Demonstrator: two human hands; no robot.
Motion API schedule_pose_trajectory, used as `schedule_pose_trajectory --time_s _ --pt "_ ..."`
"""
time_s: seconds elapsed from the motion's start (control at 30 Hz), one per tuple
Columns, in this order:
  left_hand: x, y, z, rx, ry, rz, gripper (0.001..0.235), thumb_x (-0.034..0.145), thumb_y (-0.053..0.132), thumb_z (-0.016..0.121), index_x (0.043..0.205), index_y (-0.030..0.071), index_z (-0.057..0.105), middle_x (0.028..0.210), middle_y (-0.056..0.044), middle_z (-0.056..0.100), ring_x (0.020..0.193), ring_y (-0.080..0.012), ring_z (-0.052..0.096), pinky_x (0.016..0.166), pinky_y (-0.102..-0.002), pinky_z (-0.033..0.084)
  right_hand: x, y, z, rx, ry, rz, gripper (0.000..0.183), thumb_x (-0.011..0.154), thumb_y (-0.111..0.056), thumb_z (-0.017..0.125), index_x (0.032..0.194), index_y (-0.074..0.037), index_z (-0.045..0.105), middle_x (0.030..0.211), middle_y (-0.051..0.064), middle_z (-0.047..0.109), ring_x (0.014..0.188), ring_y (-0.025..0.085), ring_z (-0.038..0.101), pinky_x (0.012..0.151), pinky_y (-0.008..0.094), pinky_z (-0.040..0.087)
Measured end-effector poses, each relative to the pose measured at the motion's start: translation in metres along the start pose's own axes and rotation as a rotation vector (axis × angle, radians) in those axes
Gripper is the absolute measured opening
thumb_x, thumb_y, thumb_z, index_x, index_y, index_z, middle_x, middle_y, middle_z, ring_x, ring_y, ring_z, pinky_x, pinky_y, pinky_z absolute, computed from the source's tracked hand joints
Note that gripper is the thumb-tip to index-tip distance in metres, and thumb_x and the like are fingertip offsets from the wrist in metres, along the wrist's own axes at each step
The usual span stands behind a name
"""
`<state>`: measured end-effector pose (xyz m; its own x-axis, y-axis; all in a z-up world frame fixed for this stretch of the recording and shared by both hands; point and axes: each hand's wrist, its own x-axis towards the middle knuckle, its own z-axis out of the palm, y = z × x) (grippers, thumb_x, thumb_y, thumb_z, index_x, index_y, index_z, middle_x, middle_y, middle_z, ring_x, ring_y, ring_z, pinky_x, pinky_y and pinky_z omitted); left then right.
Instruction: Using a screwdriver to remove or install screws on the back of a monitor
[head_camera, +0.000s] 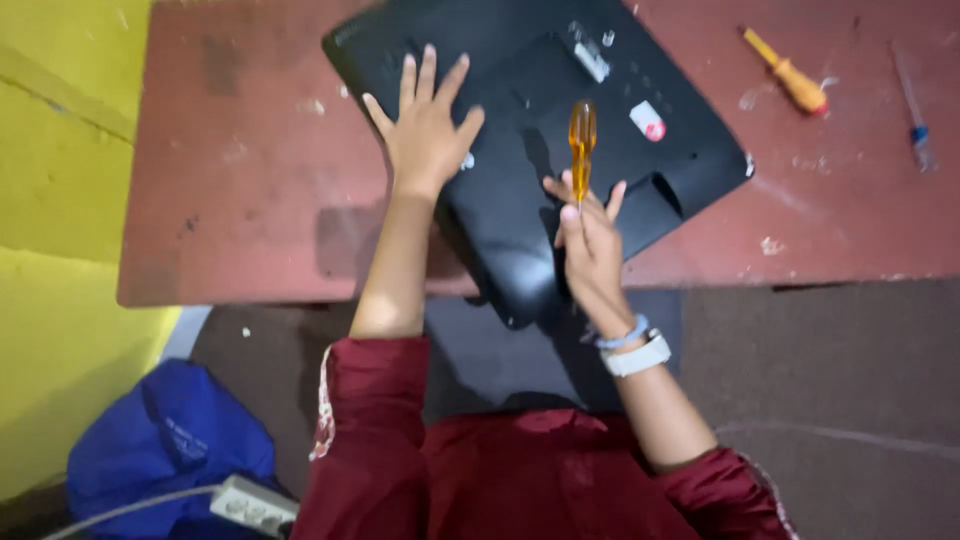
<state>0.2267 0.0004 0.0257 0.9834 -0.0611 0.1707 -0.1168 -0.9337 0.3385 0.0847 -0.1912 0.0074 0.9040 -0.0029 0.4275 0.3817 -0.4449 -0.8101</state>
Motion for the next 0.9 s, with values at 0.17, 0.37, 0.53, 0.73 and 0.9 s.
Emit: schedule_pose_trajectory --time_s 0.17,0.37,0.53,0.73,0.9 --pt "0.003 0.019 -0.009 -0.007 -0.047 -0.066 0.058 0.092 0.05 0.051 0.145 0.03 0.04 0.156 -0.001 0.022 0.143 -0.0278 0.013 0.094 -0.087 0.012 0.0 -0.012 -0.004 -0.004 -0.035 -0.05 0.047 0.107 -0.028 0.033 0.063 -0.011 0.04 0.125 0.013 0.066 0.132 0.032 0.052 0.118 0.058 -0.009" --pt "0.044 -0.009 0.016 0.094 0.122 -0.035 0.067 0.082 0.066 0.057 0.13 0.02 0.058 0.134 -0.012 0.056 0.127 -0.0425 0.04 0.092 -0.086 0.006 -0.009 -0.003 0.006 -0.143 -0.016 -0.112 0.03 0.106 -0.02 0.042 0.083 -0.007 0.057 0.13 0.012 0.064 0.134 0.032 0.051 0.117 0.062 -0.005" --pt "0.059 -0.015 -0.035 0.0 -0.194 0.043 0.095 0.08 0.08 0.049 0.153 0.024 0.026 0.159 -0.021 0.005 0.141 -0.0358 -0.012 0.106 -0.072 -0.01 -0.012 -0.004 0.022 -0.265 0.074 -0.149 0.018 0.1 -0.008 0.052 0.089 -0.004 0.066 0.129 0.012 0.064 0.133 0.033 0.051 0.118 0.066 0.004" --pt "0.098 -0.035 -0.031 0.072 -0.221 0.016 0.094 0.08 0.083 0.027 0.151 0.021 0.029 0.155 -0.011 0.029 0.14 -0.04 0.018 0.099 -0.076 0.017 -0.032 -0.065 0.072 -0.86 -0.022 -0.03 0.011 0.078 -0.034 0.058 0.077 -0.034 0.069 0.147 0.013 0.045 0.137 0.05 0.033 0.106 0.077 0.014" --pt "0.106 -0.074 0.001 0.137 -0.127 0.039 0.084 0.087 0.081 0.039 0.139 0.016 0.047 0.151 -0.005 0.037 0.141 -0.0318 0.022 0.113 -0.06 0.017 -0.04 -0.028 0.044 -0.749 0.064 -0.151 0.025 0.094 -0.028 0.059 0.078 -0.01 0.065 0.139 0.006 0.058 0.13 0.034 0.049 0.103 0.058 0.034"
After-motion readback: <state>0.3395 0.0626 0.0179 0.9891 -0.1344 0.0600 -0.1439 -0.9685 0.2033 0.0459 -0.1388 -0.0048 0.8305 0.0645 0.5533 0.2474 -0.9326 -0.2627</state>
